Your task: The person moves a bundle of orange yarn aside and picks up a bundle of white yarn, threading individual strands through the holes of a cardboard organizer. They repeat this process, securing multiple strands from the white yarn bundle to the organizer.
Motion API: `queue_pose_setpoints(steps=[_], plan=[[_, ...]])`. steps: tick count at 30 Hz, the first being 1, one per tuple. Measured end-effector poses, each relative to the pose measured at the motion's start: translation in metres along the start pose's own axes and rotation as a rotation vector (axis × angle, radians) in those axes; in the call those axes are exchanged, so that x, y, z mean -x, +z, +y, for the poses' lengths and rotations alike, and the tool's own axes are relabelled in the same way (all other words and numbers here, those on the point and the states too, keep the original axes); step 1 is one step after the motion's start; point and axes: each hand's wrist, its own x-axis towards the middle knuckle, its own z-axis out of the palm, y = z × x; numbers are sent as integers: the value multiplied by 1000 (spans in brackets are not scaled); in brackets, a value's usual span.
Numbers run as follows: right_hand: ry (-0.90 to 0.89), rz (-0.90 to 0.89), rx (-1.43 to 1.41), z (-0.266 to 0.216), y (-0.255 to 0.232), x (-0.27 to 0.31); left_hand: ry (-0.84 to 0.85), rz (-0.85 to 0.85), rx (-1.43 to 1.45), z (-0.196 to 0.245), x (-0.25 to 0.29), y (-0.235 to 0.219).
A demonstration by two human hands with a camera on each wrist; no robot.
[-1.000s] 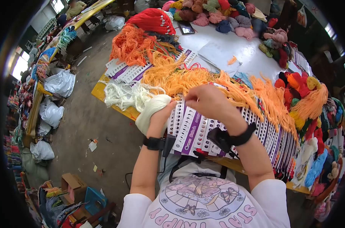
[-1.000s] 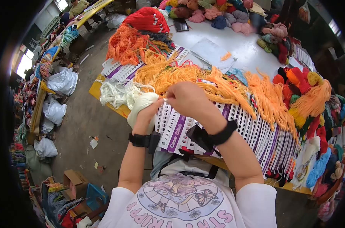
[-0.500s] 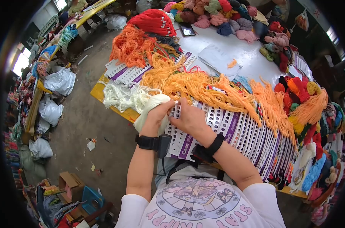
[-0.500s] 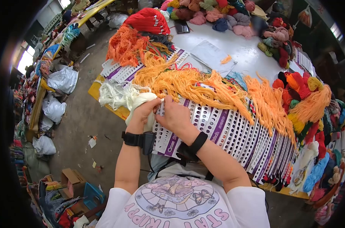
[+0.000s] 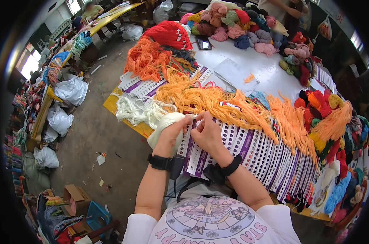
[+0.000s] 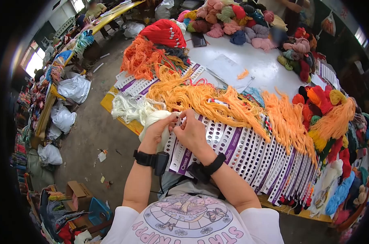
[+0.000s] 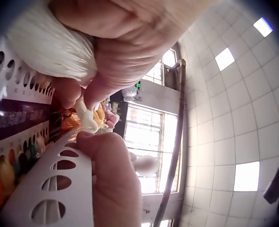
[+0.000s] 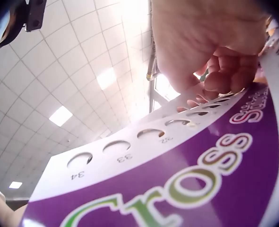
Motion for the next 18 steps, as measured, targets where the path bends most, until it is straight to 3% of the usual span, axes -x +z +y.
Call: queue_pose_setpoints(steps=[4, 7, 10, 13, 15, 16, 18], plan=[[-22, 10, -35, -1, 0, 1, 90, -93, 65, -1, -1, 12], [-8, 20, -77, 0, -2, 1, 70, -74, -18, 0, -2, 12], [-8, 53, -134, 2, -3, -1, 38, 64, -24, -2, 1, 32], [-23, 101, -126, 7, -1, 2, 201, 17, -94, -26, -7, 14], [1, 116, -93, 10, 0, 1, -49, 145, 102, -7, 3, 11], [7, 108, -94, 13, 1, 0, 234, 117, 18, -13, 4, -8], [25, 82, -78, 13, -3, -1, 338, 163, 165, 4, 11, -31]])
